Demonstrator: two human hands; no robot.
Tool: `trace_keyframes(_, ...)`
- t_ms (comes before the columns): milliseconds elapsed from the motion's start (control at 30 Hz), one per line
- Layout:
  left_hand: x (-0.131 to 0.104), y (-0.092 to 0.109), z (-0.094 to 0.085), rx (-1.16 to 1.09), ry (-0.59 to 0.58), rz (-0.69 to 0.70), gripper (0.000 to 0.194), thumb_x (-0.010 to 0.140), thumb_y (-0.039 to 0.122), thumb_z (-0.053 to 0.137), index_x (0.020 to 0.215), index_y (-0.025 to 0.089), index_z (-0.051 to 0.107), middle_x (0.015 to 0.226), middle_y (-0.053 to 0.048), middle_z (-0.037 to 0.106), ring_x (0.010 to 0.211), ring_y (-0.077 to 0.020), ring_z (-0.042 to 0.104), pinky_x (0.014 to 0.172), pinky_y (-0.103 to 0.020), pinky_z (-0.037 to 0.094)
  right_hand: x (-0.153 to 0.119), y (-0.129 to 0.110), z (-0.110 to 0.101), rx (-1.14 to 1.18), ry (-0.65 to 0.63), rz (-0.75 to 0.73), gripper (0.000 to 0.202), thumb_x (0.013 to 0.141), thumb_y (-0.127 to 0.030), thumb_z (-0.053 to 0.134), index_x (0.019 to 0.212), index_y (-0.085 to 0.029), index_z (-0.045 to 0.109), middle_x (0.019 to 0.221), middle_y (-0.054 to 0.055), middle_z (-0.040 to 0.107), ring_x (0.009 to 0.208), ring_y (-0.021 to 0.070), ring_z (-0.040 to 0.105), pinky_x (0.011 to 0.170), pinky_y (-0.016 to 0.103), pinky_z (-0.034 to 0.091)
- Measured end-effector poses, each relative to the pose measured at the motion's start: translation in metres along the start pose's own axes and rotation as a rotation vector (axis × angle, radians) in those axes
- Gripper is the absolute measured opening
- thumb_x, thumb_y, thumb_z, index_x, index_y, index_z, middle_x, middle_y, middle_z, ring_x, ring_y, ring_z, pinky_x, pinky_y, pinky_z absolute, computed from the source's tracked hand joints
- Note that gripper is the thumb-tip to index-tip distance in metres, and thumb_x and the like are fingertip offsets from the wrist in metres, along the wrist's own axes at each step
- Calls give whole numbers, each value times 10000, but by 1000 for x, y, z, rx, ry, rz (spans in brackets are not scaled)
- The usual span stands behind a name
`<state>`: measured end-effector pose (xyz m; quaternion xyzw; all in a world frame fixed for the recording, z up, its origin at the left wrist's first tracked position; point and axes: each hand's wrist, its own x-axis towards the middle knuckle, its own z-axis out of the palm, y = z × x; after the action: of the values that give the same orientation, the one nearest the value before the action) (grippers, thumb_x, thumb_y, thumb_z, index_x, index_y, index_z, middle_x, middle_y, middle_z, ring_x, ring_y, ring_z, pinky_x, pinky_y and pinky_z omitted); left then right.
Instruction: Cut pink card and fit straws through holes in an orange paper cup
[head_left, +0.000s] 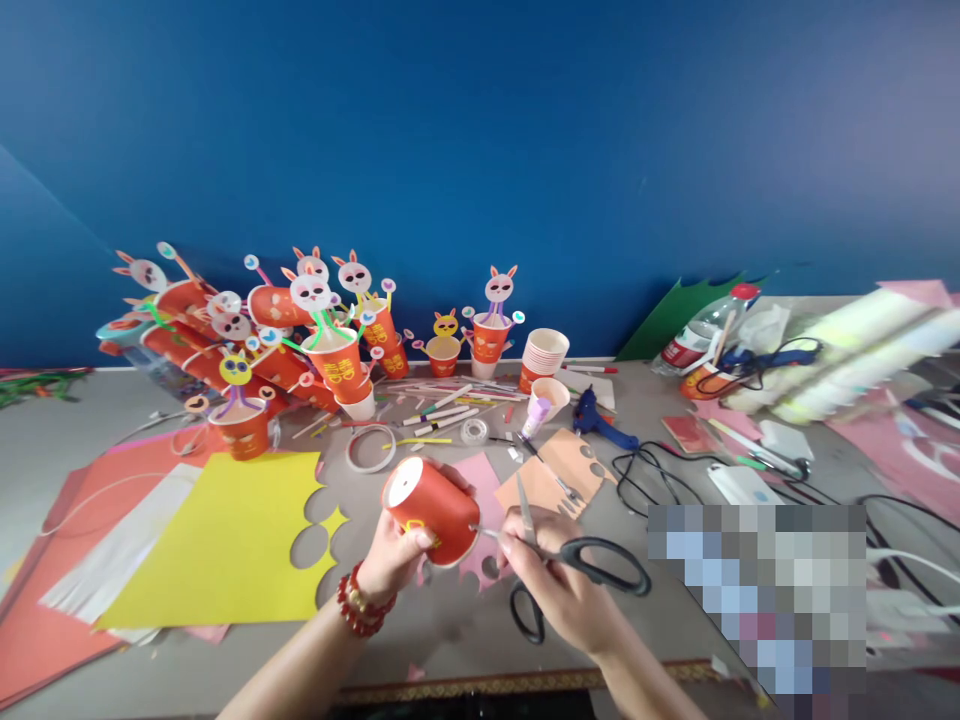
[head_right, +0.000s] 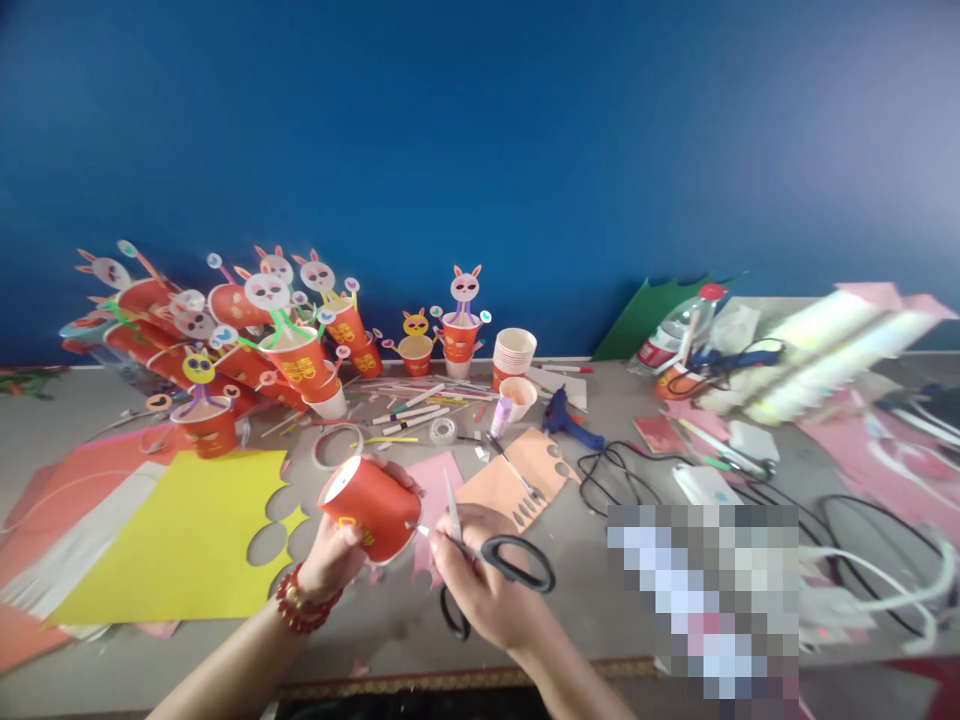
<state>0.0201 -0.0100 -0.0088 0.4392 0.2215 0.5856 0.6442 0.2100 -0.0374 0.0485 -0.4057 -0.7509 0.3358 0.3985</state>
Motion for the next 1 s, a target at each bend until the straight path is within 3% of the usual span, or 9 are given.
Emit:
trace_keyframes(267,8,10,-15,141,-145,119,792,586,555,859,1251,256,550,1330,-137,560,1266,-372,500,1049,-563,416,7,-4,0,-285,-36,-188,309,954,-173,421,664,-205,523,634,11,543,602,154,521,564,280,362)
trace_keyframes(367,11,18,-18,114,-175,120,790,659,766,663,1224,217,602,1389,-166,512,1345,-410,406,1092,-585,347,8,-1,1,-397,1,-228,308,946,-159,438,655,-208,527,613,12,540,591,157,514,555,277,367)
trace_keyframes(433,12,23,-18,90,-179,92,803,702,815,553,1200,190,632,1426,-182,484,1368,-428,372,1109,-591,312,8,2,1,-458,23,-245,297,937,-145,462,657,-209,536,608,13,554,592,158,526,564,275,381)
trace_keyframes(533,11,31,-18,113,-214,-7,686,706,667,685,1203,196,634,1482,-174,430,1389,-440,336,1106,-596,301,8,4,-1,-487,27,-252,290,927,-142,476,652,-207,541,617,15,567,604,160,543,580,276,394)
trace_keyframes(633,9,34,-20,153,-229,-13,597,687,542,753,1172,210,646,1462,-159,447,1396,-425,317,1096,-578,312,8,1,-5,-405,-19,-195,306,949,-172,450,662,-201,554,633,20,570,616,160,549,582,274,393)
trace_keyframes(767,8,30,-23,160,-227,8,576,676,522,764,1158,230,647,1457,-138,443,1394,-407,313,1086,-560,327,9,-4,-7,-322,-37,-164,338,974,-194,432,661,-200,559,637,20,572,611,157,540,579,270,388)
trace_keyframes(1000,7,29,-19,88,-234,-63,576,654,518,777,1140,242,638,1494,-136,407,1345,-410,396,1063,-584,356,12,4,-5,-476,-61,-276,330,965,-173,433,673,-201,585,643,21,565,627,165,546,577,281,378)
